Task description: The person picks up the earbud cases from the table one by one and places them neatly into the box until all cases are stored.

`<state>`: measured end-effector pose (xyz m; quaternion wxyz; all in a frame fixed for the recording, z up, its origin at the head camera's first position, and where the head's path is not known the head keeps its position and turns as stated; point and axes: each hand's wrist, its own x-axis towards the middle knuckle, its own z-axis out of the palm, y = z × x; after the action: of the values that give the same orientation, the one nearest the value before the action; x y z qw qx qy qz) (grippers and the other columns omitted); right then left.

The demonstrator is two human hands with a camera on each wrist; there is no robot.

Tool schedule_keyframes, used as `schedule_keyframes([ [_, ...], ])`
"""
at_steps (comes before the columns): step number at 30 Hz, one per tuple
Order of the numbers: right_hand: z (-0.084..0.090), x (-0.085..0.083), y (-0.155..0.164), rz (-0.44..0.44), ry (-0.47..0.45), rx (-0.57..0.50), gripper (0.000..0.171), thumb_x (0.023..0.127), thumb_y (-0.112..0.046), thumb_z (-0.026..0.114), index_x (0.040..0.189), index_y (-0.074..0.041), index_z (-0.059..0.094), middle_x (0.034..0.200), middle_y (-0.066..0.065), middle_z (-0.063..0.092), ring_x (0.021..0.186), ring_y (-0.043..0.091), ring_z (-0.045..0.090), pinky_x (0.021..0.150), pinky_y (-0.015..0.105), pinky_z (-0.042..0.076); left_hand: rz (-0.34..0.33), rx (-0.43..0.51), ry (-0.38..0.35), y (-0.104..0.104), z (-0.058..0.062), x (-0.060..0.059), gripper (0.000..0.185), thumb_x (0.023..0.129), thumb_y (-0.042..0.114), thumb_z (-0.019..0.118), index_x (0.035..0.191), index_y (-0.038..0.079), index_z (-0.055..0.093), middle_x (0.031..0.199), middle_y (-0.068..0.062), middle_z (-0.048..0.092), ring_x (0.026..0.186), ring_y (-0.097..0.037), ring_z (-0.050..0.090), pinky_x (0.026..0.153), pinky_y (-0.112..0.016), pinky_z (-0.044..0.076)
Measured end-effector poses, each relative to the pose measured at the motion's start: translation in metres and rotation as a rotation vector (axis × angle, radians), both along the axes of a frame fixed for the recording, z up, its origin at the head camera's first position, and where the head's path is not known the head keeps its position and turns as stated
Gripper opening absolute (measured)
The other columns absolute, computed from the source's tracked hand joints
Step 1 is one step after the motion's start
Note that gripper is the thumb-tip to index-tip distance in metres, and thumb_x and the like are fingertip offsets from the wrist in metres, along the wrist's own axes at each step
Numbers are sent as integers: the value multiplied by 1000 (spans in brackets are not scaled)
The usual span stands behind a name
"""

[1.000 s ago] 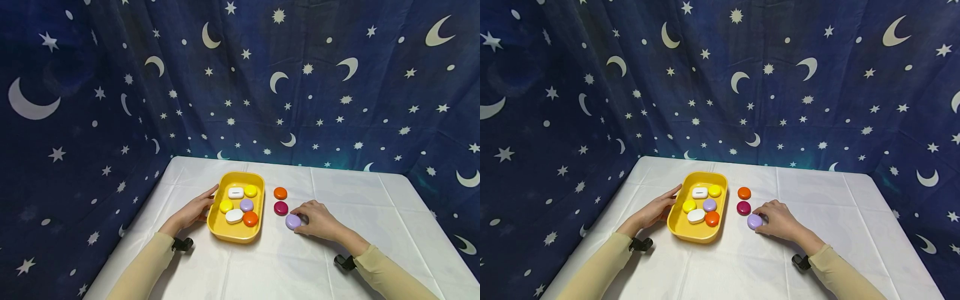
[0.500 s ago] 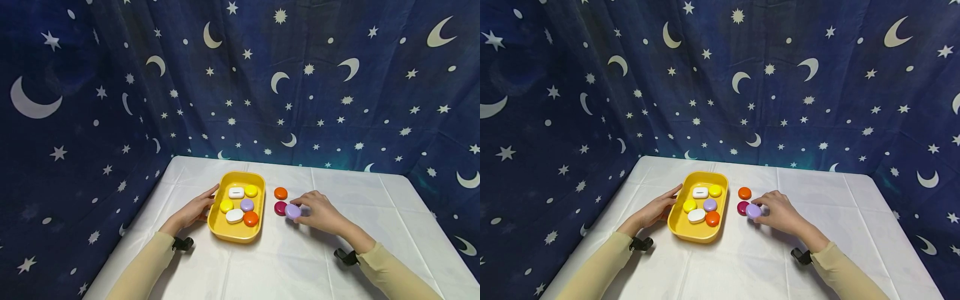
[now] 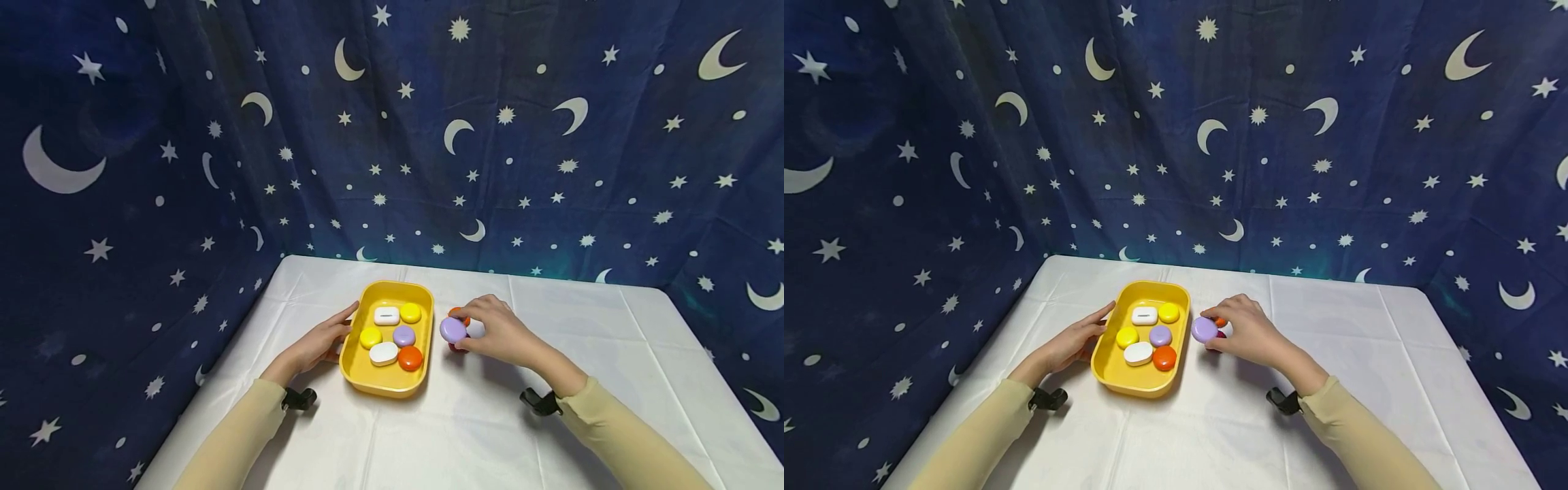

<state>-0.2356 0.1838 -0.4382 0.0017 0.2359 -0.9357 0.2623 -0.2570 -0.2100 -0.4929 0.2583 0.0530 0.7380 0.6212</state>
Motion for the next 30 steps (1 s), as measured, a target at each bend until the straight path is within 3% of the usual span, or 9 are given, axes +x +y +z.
schedule_keyframes([
  [5,6,-8,-18,44,-2,11,52,80,-46,85,128,-29,72,115,-9,66,120,21,45,101,51,39,-5,0,1,0,0,0,61,107,24,45,163,38,26,166,-17,22,125,-29,56,83,-43,60],
  [14,13,-15,-54,111,-16,28,47,82,-37,85,127,-27,73,121,-5,65,120,21,46,103,48,39,-10,-1,-8,1,1,0,61,108,25,45,163,39,25,166,-17,24,127,-30,55,84,-43,59],
  [24,14,-12,-83,276,-17,115,44,83,-31,81,126,-28,74,116,-9,66,119,21,48,101,45,39,-7,5,-5,1,0,0,60,108,25,45,163,39,26,165,-17,26,121,-27,58,85,-44,59],
  [30,12,-9,-93,362,-86,179,43,83,-30,82,126,-29,74,113,-15,66,112,17,47,96,41,39,-6,5,-3,-1,-2,-1,60,108,24,45,163,39,26,164,-18,27,119,-28,59,85,-43,59],
])
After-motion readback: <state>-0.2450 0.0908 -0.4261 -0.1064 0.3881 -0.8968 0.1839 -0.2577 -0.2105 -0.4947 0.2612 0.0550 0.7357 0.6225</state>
